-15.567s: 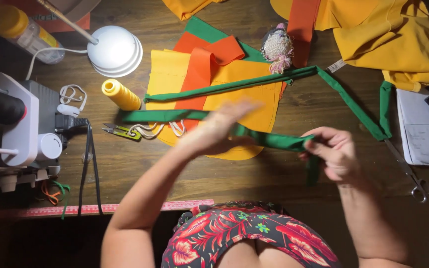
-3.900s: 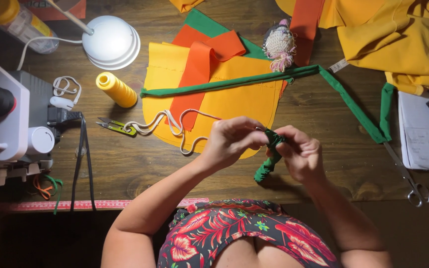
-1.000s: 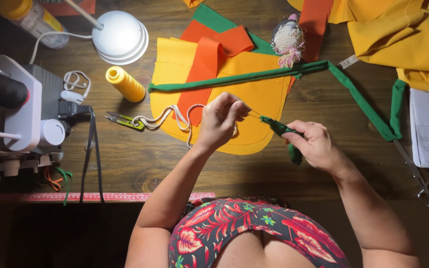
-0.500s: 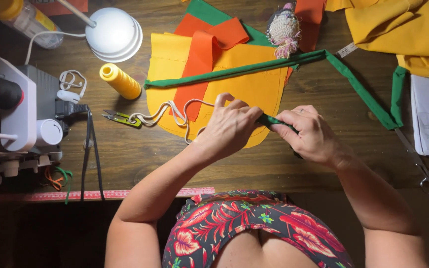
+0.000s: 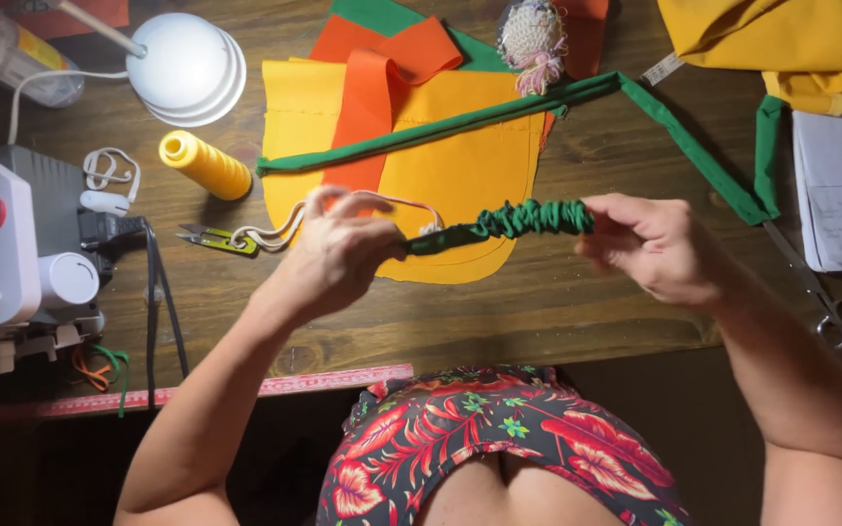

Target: A person is threading a white cord through a long green fabric tube using a safety pin, bunching the fabric and pulling it through, while also organizing other colored fabric pieces on the work table.

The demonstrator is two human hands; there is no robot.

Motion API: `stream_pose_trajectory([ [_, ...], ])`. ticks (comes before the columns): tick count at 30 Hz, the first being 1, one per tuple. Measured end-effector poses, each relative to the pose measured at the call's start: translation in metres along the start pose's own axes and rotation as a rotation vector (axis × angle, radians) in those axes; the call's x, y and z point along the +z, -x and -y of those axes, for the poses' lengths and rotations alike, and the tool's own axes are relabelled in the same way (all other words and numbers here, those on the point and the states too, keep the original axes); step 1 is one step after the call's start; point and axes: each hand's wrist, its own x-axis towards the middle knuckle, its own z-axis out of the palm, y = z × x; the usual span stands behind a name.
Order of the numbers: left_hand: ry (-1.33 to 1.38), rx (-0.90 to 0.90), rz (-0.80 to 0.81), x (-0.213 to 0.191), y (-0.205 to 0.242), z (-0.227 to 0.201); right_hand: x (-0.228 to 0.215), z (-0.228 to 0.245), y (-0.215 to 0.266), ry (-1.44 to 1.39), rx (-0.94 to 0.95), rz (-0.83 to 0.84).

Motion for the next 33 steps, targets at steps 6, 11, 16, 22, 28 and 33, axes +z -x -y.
stream_pose_trajectory([
  [6, 0.188, -0.174, 0.035, 0.091, 0.043, -0.01, 0.096, -0.06, -0.025, -0.648, -0.054, -0.215],
  [11, 0.309, -0.22, 0.069, 0.1, 0.051, -0.041, 0.106, -0.027, -0.021, -0.591, 0.001, -0.348],
  [16, 0.182, -0.146, -0.019, 0.057, 0.06, -0.046, 0.082, -0.027, -0.003, -0.337, -0.007, -0.283],
  [22, 0.05, -0.006, 0.007, 0.017, 0.085, -0.04, 0.034, -0.016, 0.013, -0.25, -0.023, -0.066],
  [28, -0.096, -0.181, -0.018, 0.004, 0.142, -0.002, -0.073, -0.074, 0.049, -0.206, 0.184, -0.365],
  [33, -0.196, -0.47, 0.114, 0.005, 0.173, 0.016, -0.131, -0.141, 0.07, -0.125, 0.172, -0.602],
])
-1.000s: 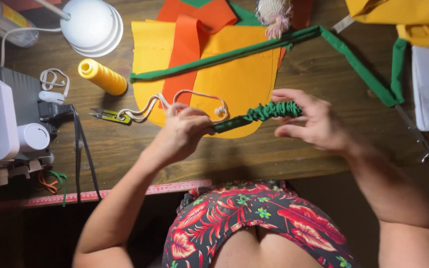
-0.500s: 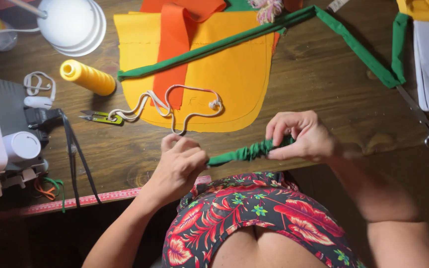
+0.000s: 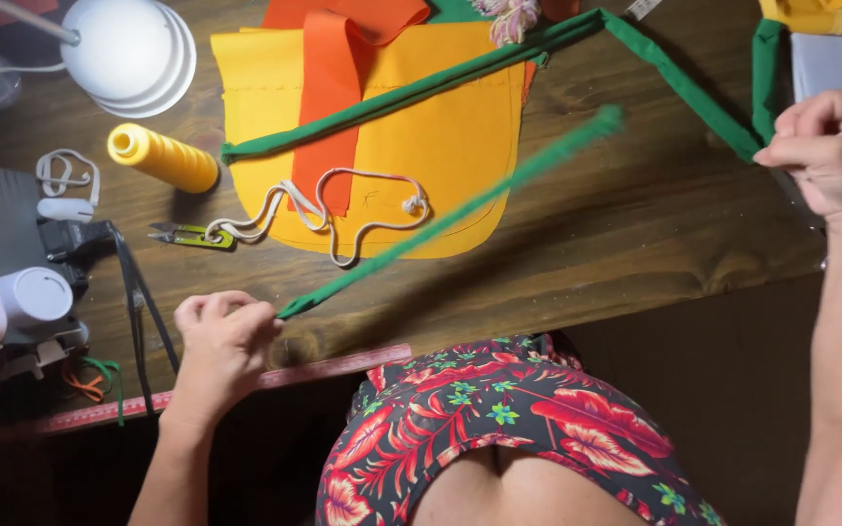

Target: A person is threading a white cord through a long green fabric tube using a safety pin, bunching the fabric and pulling it through, while also organizing other colored fabric pieces on the work table.

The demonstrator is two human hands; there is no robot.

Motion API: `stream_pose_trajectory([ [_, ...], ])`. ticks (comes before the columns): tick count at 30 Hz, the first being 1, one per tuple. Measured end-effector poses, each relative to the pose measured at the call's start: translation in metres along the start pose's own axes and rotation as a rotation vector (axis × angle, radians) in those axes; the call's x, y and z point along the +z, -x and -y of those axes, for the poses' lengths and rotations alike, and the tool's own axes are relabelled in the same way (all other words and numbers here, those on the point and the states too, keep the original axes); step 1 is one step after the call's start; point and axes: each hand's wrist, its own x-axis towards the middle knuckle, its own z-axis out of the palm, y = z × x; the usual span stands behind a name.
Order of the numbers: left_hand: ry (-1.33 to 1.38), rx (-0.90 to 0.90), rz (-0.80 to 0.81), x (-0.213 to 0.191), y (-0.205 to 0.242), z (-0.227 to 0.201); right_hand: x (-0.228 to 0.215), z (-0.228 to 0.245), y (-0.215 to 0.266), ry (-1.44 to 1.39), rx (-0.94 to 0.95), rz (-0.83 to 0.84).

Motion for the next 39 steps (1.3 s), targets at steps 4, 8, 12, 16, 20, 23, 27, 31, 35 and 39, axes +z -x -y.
stream_pose_trajectory([
  [4, -0.138, 0.142, 0.068, 0.014, -0.015, -0.028, 0.095, 0.036, 0.027, 0.471, -0.142, 0.228],
  [8, -0.038, 0.187, 0.101, 0.015, -0.028, -0.054, 0.262, 0.119, 0.074, 0.468, -0.768, 0.536],
  [12, 0.103, 0.292, -0.052, -0.015, -0.034, -0.084, 0.365, 0.1, 0.096, 0.486, -1.325, 0.58],
  [16, 0.073, 0.215, -0.121, -0.051, -0.011, -0.066, 0.336, 0.092, 0.073, 0.5, -1.373, 0.56],
  [20, -0.162, 0.014, -0.171, -0.068, 0.029, -0.017, 0.283, 0.068, 0.039, 0.729, -1.352, 0.486],
  [23, -0.289, -0.16, -0.225, -0.064, 0.058, 0.022, 0.248, 0.045, 0.019, 0.728, -1.21, 0.467],
  [27, -0.179, -0.289, -0.324, -0.043, 0.058, 0.043, 0.225, 0.048, 0.022, 0.674, -1.006, 0.556],
  [31, -0.577, -0.141, -0.074, -0.043, -0.025, -0.049, 0.241, 0.086, 0.048, 0.738, -0.759, 0.504],
  [35, 0.14, 0.188, -0.2, 0.034, -0.094, -0.112, 0.25, 0.112, 0.069, 0.597, -0.629, 0.593],
  [39, 0.081, 0.31, -0.442, 0.107, -0.111, -0.076, 0.231, 0.111, 0.076, 0.712, -0.802, 0.529],
])
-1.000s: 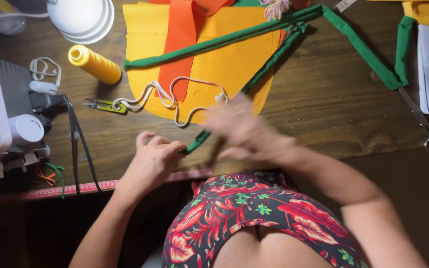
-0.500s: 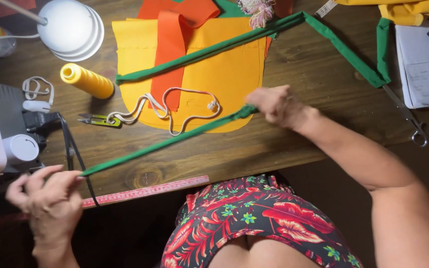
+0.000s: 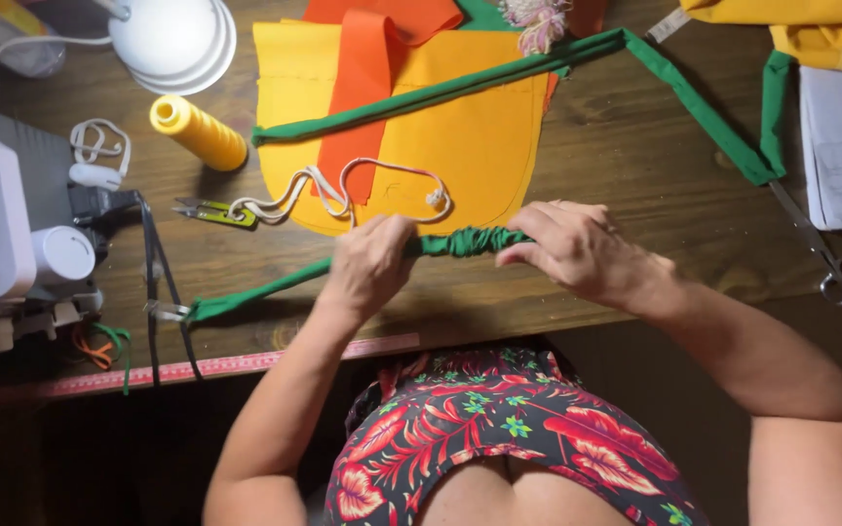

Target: A person is threading a white cord through a long green fabric tube using a safety pin, bunching the fabric and pulling it through, while also organizing other colored fabric pieces on the work table.

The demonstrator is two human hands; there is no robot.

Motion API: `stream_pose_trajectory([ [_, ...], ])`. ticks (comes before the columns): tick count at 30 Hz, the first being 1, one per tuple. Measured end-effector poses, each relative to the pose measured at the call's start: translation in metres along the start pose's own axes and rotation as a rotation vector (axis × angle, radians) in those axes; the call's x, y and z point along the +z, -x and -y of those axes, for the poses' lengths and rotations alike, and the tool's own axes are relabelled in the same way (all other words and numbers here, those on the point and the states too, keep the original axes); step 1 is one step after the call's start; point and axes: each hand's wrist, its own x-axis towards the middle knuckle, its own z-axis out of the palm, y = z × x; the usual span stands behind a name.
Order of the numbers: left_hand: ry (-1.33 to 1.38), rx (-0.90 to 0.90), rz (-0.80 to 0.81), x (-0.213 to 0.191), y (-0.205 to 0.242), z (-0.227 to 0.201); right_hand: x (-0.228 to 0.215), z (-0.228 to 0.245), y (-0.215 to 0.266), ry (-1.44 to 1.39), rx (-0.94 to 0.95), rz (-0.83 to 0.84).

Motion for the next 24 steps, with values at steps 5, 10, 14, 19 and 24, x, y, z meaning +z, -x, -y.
stream_pose_trajectory([
  [5, -0.169, 0.354, -0.013, -0.073, -0.018, -0.005, -0.034, 0.004, 0.021, 0.026, -0.118, -0.004],
  [10, -0.264, 0.383, 0.036, -0.115, 0.005, 0.057, -0.08, -0.072, 0.098, 0.161, -0.03, -0.092],
  [14, -0.392, 0.288, -0.011, -0.12, -0.008, 0.066, -0.084, -0.116, 0.117, 0.479, 0.155, -0.147],
  [19, -0.148, 0.347, 0.011, -0.099, -0.056, -0.023, -0.01, 0.013, -0.022, 0.167, -0.284, -0.397],
  [24, -0.266, 0.33, 0.049, -0.122, -0.039, -0.003, 0.055, 0.012, -0.024, 0.025, -0.201, -0.327],
])
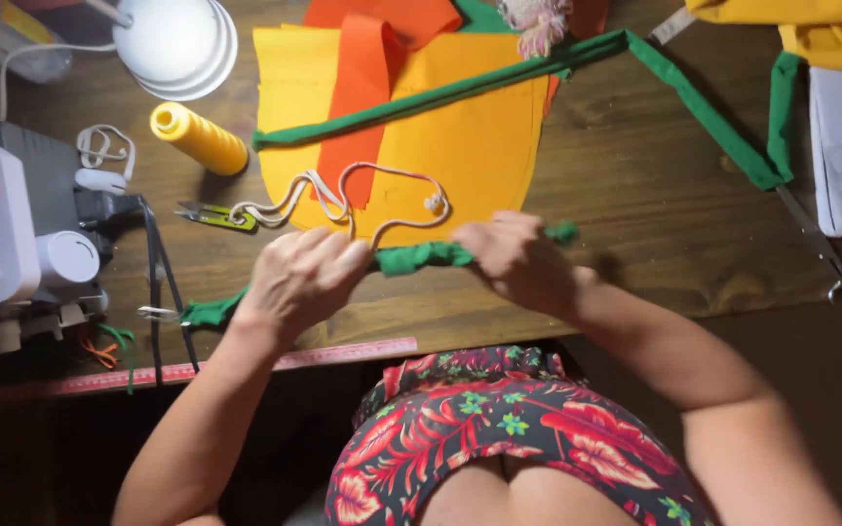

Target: A person is threading a white cord through a long green fabric tube using a safety pin, bunching the fabric and pulling it through, while also organizing other colored fabric pieces on the work table.

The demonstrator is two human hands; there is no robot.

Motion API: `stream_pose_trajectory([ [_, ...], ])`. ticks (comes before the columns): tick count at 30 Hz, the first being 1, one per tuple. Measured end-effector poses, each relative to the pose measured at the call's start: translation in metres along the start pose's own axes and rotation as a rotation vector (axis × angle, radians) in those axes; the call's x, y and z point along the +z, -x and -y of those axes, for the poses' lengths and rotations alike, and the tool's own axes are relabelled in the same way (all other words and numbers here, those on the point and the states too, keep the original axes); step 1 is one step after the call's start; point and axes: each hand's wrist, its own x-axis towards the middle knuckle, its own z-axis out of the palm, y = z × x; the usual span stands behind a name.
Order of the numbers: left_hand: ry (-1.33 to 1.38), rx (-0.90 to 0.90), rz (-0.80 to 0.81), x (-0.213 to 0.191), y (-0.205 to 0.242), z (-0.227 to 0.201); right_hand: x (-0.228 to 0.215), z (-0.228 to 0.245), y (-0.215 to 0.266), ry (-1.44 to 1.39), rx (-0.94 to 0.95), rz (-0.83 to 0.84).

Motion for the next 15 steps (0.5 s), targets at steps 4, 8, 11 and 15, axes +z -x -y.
stream_pose_trajectory([
  [4, -0.118, -0.03, 0.057, -0.017, 0.046, 0.033, -0.039, -0.072, 0.066, 0.287, -0.075, 0.049],
  [8, -0.188, -0.085, 0.142, -0.025, 0.084, 0.056, -0.097, -0.127, 0.131, 0.518, 0.125, 0.221],
  [11, -0.221, -0.109, 0.209, -0.02, 0.096, 0.069, -0.111, -0.146, 0.155, 0.572, 0.198, 0.256],
  [15, -0.206, -0.124, 0.331, -0.009, 0.1, 0.064, -0.111, -0.135, 0.167, 0.542, 0.283, 0.312],
])
